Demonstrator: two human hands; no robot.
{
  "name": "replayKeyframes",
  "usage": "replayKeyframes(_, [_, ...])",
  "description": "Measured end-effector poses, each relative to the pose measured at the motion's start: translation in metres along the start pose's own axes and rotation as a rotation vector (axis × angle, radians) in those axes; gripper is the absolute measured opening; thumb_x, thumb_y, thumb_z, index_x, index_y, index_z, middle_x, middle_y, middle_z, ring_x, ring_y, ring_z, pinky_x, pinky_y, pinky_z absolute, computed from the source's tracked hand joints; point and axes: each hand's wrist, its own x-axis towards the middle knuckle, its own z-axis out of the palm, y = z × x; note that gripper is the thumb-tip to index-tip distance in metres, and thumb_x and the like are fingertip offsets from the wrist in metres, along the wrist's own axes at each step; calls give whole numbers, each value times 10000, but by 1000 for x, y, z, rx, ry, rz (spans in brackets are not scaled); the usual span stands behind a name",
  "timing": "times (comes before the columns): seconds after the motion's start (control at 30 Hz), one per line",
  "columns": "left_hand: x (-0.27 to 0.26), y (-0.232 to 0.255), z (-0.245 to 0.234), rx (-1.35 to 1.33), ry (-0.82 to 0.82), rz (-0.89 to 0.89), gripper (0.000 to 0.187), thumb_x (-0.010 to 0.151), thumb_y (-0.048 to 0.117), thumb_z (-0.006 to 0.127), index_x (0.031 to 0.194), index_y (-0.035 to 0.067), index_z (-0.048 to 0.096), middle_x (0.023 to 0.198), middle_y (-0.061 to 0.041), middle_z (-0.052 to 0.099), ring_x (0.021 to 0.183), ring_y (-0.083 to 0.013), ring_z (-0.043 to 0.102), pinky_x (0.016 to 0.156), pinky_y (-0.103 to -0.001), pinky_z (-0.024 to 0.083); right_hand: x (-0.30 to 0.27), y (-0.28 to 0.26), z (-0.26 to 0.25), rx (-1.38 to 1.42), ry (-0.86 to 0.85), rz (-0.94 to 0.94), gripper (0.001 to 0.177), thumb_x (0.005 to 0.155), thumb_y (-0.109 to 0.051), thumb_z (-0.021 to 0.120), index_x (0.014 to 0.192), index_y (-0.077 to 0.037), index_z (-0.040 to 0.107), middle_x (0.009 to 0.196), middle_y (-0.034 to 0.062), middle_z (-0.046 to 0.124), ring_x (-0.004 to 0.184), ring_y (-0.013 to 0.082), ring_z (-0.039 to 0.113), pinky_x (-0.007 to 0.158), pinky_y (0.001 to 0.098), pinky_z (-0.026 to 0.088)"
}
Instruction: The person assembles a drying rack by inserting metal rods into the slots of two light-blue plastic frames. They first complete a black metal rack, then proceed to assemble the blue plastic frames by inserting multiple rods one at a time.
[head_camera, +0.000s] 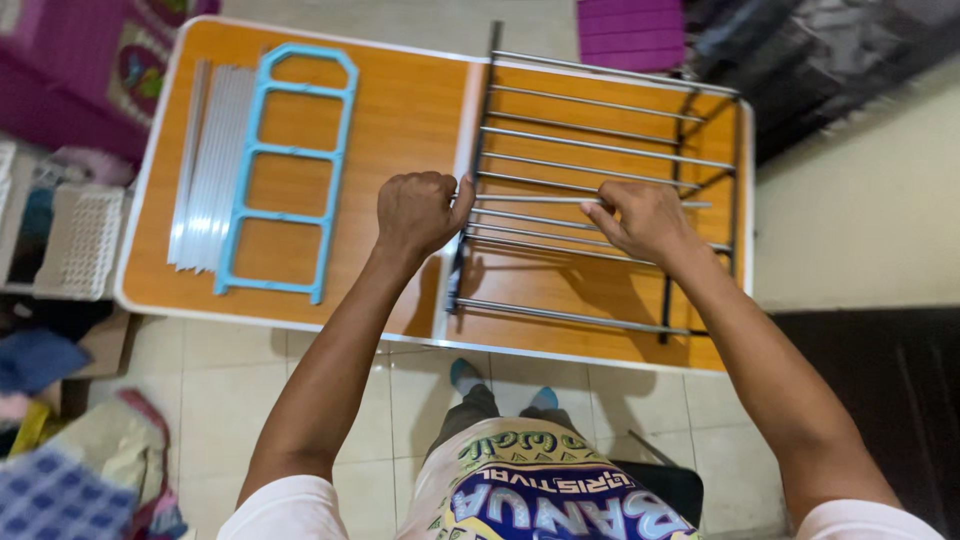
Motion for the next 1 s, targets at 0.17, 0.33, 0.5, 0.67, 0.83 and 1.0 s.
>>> replayKeyframes(0.17, [-1, 60, 30, -52, -40, 97, 486, 964, 295, 635, 527, 86, 600, 558, -137, 611, 480, -317, 590, 526, -445, 494, -69, 9, -21, -26, -37, 140, 339, 1007, -356, 680, 818, -79, 640, 699, 94, 662, 631, 330, 641, 531, 455, 465])
replayKeyframes(0.33, [-17, 111, 52, -61, -146, 55, 499, 977, 316, 637, 535, 85, 617, 542, -143, 609, 459, -331, 578, 485, -456, 467, -127, 25, -39, -8, 51, 88, 337, 1018, -360, 664, 827, -84, 627, 732, 95, 661, 663, 321, 645, 553, 441, 477])
replayKeyframes(0.5, [-38, 145, 62, -54, -157, 35, 520, 992, 325, 646, 549, 55, 603, 561, -147, 599, 514, -346, 590, 519, -478, 464, -165, 38, -49, 1, -24, 131, 342, 1040, -361, 643, 838, -84, 643, 713, 84, 672, 623, 318, 643, 511, 442, 462])
replayKeyframes(0.67, [-61, 165, 50, -108, -99, 9, 478, 991, 320, 686, 613, 34, 629, 596, -132, 594, 569, -332, 596, 601, -470, 484, -182, 37, -56, -10, -48, 88, 363, 1039, -380, 637, 829, -84, 645, 730, 83, 683, 637, 319, 651, 514, 446, 459])
replayKeyframes(0.83, [-68, 164, 33, -144, -65, 4, 377, 980, 290, 723, 715, 23, 702, 672, -126, 622, 635, -327, 619, 634, -453, 494, -190, 33, -56, 2, -28, 93, 342, 1034, -370, 636, 845, -86, 662, 747, 88, 689, 641, 325, 653, 527, 444, 475])
replayKeyframes(1.0, [-80, 147, 19, -209, -43, -48, 285, 989, 289, 727, 945, 8, 744, 889, -148, 690, 813, -338, 667, 731, -463, 512, -191, 24, -53, -10, -29, 111, 326, 1042, -350, 647, 851, -87, 669, 762, 93, 692, 697, 329, 674, 577, 455, 505])
